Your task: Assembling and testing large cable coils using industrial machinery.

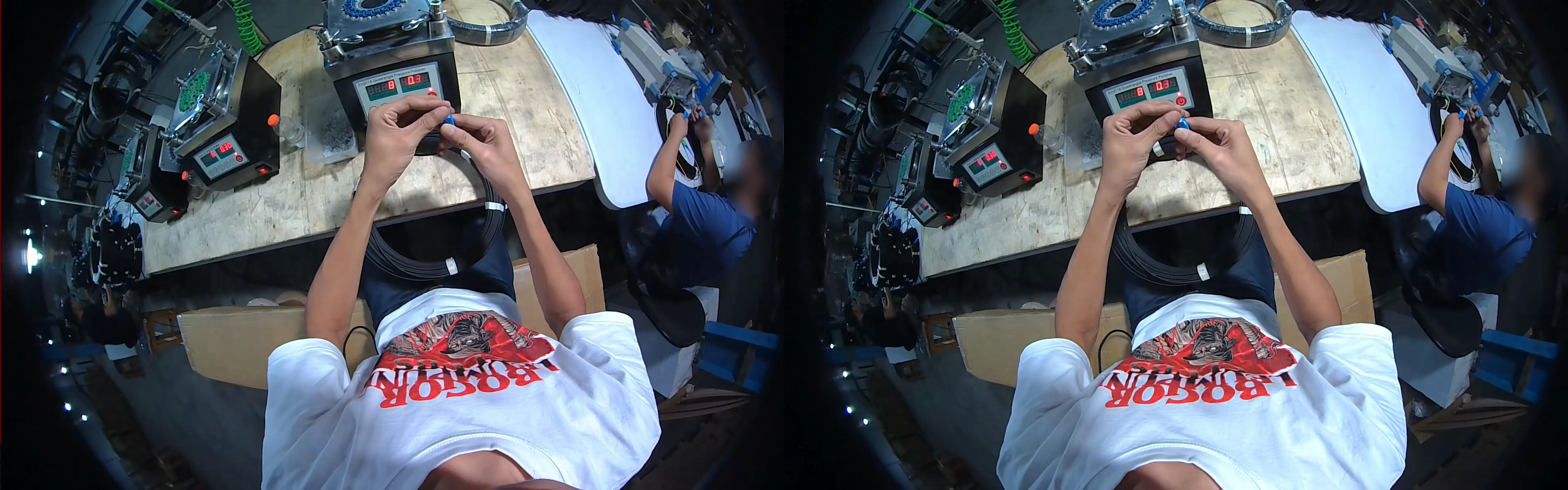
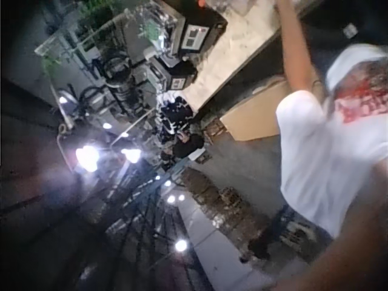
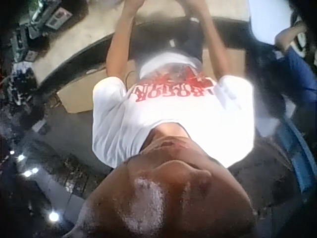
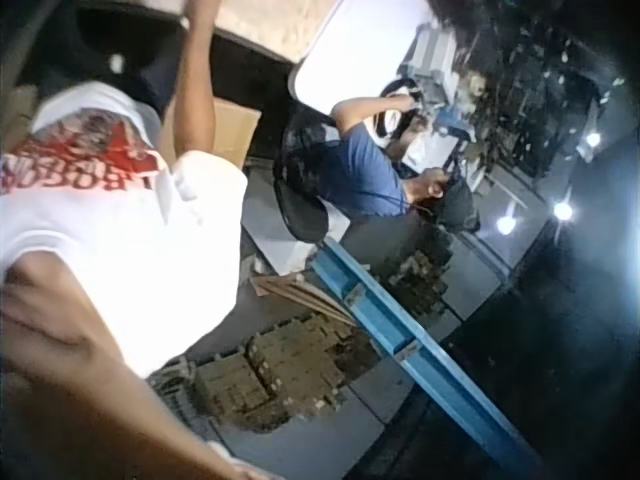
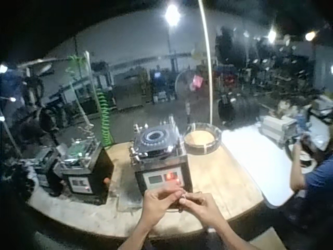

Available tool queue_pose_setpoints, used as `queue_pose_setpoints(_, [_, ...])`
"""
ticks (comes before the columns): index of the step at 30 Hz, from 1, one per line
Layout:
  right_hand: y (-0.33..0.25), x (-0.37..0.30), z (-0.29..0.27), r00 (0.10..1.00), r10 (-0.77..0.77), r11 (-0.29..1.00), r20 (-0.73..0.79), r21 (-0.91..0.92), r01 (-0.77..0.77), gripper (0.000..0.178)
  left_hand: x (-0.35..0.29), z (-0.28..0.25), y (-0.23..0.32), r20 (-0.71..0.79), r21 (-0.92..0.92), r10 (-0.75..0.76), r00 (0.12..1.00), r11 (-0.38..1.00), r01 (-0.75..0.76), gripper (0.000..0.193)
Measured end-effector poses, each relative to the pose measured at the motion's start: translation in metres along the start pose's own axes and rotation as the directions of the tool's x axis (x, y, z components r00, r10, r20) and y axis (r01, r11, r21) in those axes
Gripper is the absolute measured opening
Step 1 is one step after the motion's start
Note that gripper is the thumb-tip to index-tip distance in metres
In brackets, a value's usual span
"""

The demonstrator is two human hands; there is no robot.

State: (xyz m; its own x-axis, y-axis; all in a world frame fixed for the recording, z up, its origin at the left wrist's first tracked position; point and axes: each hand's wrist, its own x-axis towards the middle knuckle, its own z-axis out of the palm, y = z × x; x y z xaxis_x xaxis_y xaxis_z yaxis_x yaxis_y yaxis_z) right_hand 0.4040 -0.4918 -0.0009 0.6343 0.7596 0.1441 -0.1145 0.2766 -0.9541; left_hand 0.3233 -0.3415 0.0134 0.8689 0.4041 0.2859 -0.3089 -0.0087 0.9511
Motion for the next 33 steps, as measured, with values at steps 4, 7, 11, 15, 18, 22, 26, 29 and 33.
queue_pose_setpoints(4, [0.001, -0.001, -0.002, 1.000, 0.008, 1.000, 0.011, 0.008, -0.008, 0.023, -0.002, 0.000, -0.001, 0.021, -0.015, -0.003, 1.000, 1.000, 0.003, 0.011])
queue_pose_setpoints(7, [-0.001, -0.002, 0.000, 1.000, 0.016, 1.000, 0.003, 0.002, -0.016, 0.023, -0.004, -0.002, 0.002, 0.048, 0.002, 0.011, 0.999, 1.000, -0.011, 0.016])
queue_pose_setpoints(11, [-0.003, 0.000, -0.001, 1.000, -0.001, 1.000, 0.007, -0.020, 0.001, 0.024, -0.005, -0.003, 0.010, 0.074, 0.066, 0.014, 0.997, 0.998, -0.019, 0.018])
queue_pose_setpoints(15, [-0.001, 0.000, -0.004, 1.000, -0.016, 0.999, 0.011, -0.031, 0.016, 0.023, -0.004, -0.006, 0.007, 0.127, 0.157, 0.035, 0.991, 0.986, -0.055, 0.020])
queue_pose_setpoints(18, [0.000, 0.001, -0.005, 1.000, -0.001, 1.000, 0.018, -0.020, 0.001, 0.023, -0.007, -0.005, 0.008, 0.124, 0.253, 0.082, 0.989, 0.961, -0.111, 0.022])
queue_pose_setpoints(22, [-0.002, 0.000, -0.003, 1.000, -0.014, 1.000, 0.020, -0.023, 0.014, 0.022, -0.008, -0.008, 0.007, 0.151, 0.328, 0.145, 0.978, 0.926, -0.187, 0.024])
queue_pose_setpoints(26, [0.000, 0.002, -0.004, 1.000, -0.014, 0.999, 0.019, -0.033, 0.015, 0.021, -0.008, -0.008, 0.007, 0.175, 0.379, 0.190, 0.966, 0.892, -0.244, 0.025])
queue_pose_setpoints(29, [0.001, 0.003, -0.002, 1.000, -0.022, 0.999, 0.014, -0.029, 0.022, 0.022, -0.009, -0.001, 0.010, 0.122, 0.350, 0.190, 0.974, 0.910, -0.221, 0.025])
queue_pose_setpoints(33, [-0.006, 0.005, 0.002, 1.000, -0.020, 1.000, 0.009, -0.011, 0.020, 0.023, -0.014, 0.010, 0.018, -0.071, 0.217, 0.129, 0.989, 0.970, -0.111, 0.025])
